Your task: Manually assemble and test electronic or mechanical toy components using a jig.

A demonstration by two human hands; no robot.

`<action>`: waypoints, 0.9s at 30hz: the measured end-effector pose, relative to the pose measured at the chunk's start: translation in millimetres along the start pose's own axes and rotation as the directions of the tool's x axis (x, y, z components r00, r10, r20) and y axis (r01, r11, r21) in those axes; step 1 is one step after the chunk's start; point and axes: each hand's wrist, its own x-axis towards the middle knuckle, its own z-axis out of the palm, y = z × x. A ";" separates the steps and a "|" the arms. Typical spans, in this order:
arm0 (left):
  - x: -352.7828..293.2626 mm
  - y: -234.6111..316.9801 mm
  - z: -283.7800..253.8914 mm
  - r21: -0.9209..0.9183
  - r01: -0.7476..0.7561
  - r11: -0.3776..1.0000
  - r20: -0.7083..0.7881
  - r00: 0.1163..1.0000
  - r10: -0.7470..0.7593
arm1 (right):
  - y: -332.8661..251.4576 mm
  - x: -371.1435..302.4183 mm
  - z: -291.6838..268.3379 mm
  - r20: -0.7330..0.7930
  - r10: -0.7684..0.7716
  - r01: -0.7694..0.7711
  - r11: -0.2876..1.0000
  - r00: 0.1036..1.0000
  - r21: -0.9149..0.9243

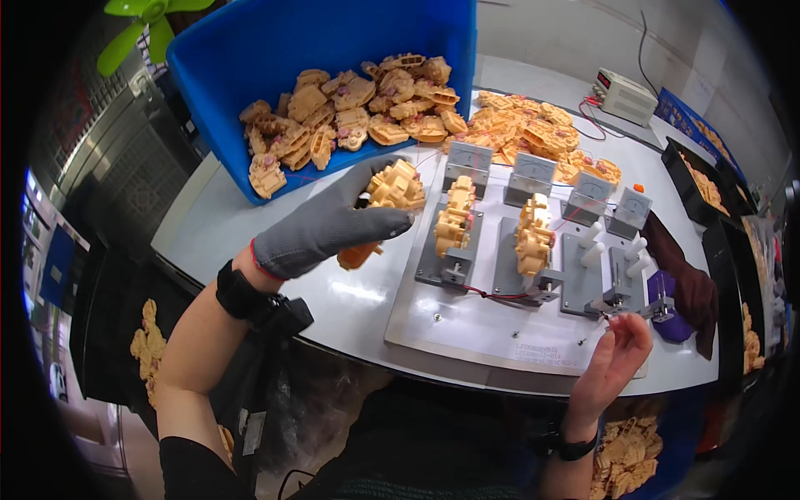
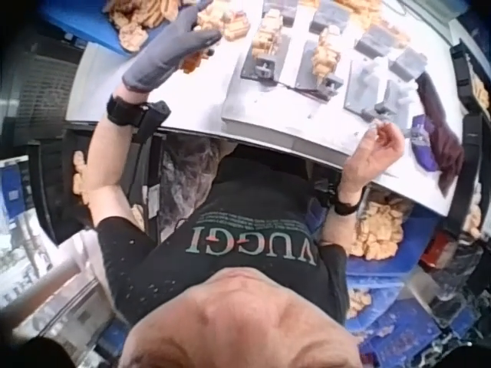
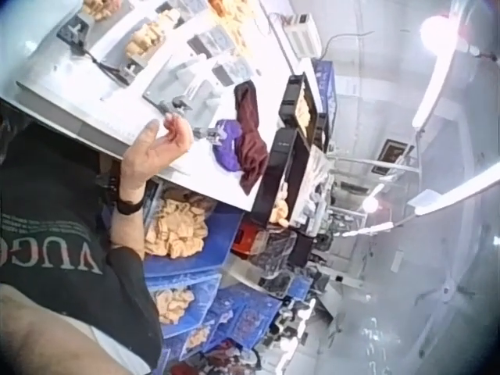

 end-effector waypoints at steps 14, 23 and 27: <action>60.7 74.9 100.0 -0.353 -0.020 0.935 0.224 0.969 0.105 | 2.6 12.1 -2.6 0.011 0.209 -0.209 0.978 0.978 -0.014; 98.8 80.0 117.6 -0.305 0.053 0.951 0.309 0.950 0.046 | -1.0 15.9 0.3 0.024 0.234 -0.234 0.972 0.972 -0.011; 107.3 80.1 119.8 -0.389 0.073 0.918 0.326 0.943 0.063 | -1.4 16.9 0.2 0.032 0.233 -0.232 0.972 0.972 -0.027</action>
